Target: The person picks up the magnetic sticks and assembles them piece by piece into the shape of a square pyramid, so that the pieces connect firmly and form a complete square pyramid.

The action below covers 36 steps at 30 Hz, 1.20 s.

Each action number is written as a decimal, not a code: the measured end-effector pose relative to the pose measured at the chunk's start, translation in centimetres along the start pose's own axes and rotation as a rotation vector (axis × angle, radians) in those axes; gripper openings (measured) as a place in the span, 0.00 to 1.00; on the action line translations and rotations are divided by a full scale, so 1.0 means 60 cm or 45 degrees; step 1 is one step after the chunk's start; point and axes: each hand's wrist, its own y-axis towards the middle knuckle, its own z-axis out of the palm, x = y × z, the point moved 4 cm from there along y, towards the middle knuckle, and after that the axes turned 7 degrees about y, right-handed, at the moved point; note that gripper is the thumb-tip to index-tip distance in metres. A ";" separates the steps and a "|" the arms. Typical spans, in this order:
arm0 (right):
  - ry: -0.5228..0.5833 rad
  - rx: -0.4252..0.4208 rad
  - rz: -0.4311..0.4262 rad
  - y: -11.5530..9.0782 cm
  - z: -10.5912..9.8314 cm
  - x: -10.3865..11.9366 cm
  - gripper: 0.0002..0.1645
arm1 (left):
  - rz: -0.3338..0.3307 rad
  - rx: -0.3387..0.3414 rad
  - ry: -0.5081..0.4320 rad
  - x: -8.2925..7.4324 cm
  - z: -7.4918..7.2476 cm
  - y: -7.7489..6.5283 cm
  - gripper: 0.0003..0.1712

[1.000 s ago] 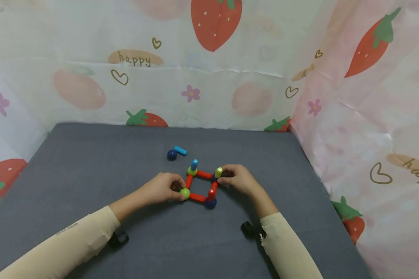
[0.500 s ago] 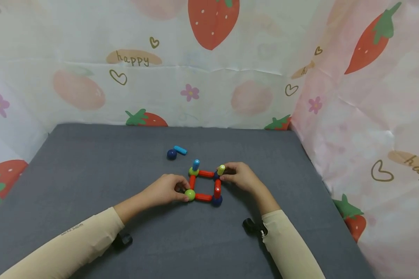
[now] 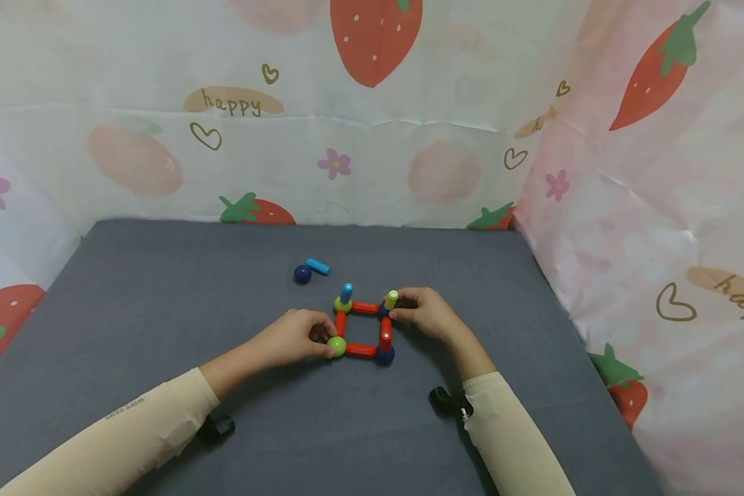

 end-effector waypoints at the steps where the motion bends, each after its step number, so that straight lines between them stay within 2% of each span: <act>1: 0.003 0.001 -0.003 0.000 0.000 0.000 0.18 | 0.008 0.011 0.000 0.000 -0.001 0.001 0.13; 6: 0.008 0.006 -0.021 0.001 0.000 0.000 0.18 | 0.064 0.076 0.035 0.003 -0.016 0.003 0.12; 11: 0.003 0.003 -0.030 0.001 -0.001 -0.001 0.19 | 0.080 0.086 0.107 0.002 -0.052 0.006 0.13; 17: 0.017 0.000 -0.036 0.001 -0.004 -0.004 0.18 | 0.102 -0.018 0.167 0.001 -0.107 0.025 0.16; 22: 0.030 0.000 -0.032 0.001 -0.006 -0.006 0.18 | 0.133 -0.121 0.183 0.007 -0.137 0.054 0.16; 26: 0.037 0.001 -0.024 0.001 -0.004 -0.009 0.19 | 0.150 -0.163 0.218 0.018 -0.145 0.083 0.19; 36: 0.043 -0.003 -0.029 0.004 -0.002 -0.014 0.18 | 0.108 -0.201 0.311 0.055 -0.141 0.139 0.23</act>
